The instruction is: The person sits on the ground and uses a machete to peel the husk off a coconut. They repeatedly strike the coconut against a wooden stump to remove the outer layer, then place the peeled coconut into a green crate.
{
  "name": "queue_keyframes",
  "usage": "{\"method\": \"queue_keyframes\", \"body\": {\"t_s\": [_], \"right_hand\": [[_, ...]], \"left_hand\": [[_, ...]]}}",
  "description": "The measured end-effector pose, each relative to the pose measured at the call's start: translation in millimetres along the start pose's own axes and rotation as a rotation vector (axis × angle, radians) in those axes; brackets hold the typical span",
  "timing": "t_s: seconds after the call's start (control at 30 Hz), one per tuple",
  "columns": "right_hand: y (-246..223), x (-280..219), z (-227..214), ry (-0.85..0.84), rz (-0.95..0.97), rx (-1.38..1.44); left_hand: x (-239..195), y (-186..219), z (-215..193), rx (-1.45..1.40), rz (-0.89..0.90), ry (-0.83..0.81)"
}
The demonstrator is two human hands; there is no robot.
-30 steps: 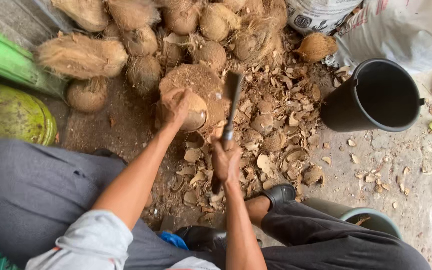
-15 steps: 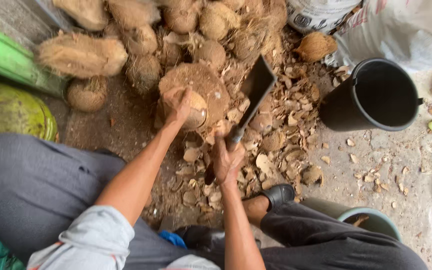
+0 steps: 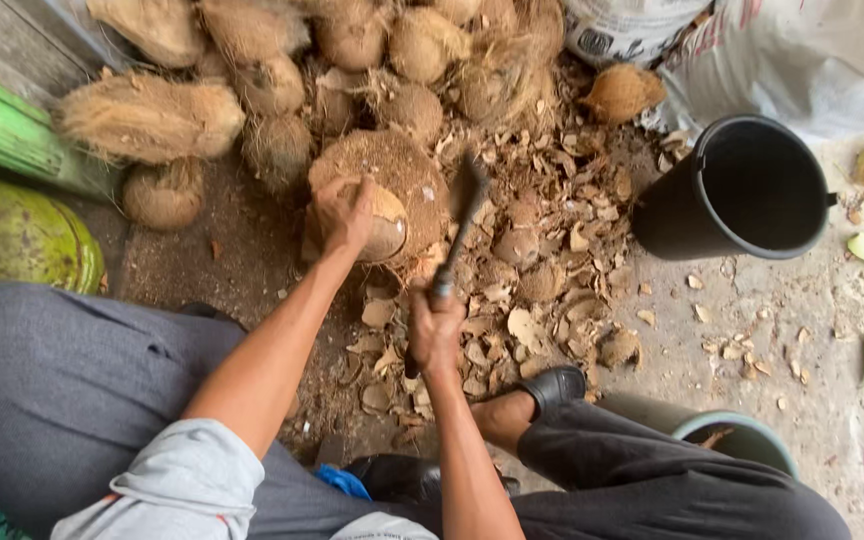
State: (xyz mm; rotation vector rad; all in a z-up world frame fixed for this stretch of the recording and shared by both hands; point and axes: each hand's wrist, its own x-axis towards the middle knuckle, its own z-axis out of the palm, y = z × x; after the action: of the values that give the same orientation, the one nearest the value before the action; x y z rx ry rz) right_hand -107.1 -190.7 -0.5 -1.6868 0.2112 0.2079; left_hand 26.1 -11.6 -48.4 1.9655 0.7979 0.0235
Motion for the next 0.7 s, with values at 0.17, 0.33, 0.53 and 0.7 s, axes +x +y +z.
{"method": "queue_keyframes", "body": {"t_s": [0.17, 0.33, 0.53, 0.7], "right_hand": [[-9.9, 7.5, 6.6, -0.075, 0.314, -0.204], [-11.8, 10.8, 7.2, 0.025, -0.018, 0.122], [-1.7, 0.8, 11.6, -0.067, 0.270, -0.190], [-1.9, 1.5, 4.6, -0.050, 0.269, -0.137]], "left_hand": [[9.1, 10.0, 0.9, -0.249, 0.239, 0.089], [21.5, 9.2, 11.7, -0.219, 0.238, 0.120], [4.9, -2.1, -1.7, -0.089, 0.175, 0.102], [-5.0, -1.1, -8.3, -0.243, 0.544, 0.180]]}}
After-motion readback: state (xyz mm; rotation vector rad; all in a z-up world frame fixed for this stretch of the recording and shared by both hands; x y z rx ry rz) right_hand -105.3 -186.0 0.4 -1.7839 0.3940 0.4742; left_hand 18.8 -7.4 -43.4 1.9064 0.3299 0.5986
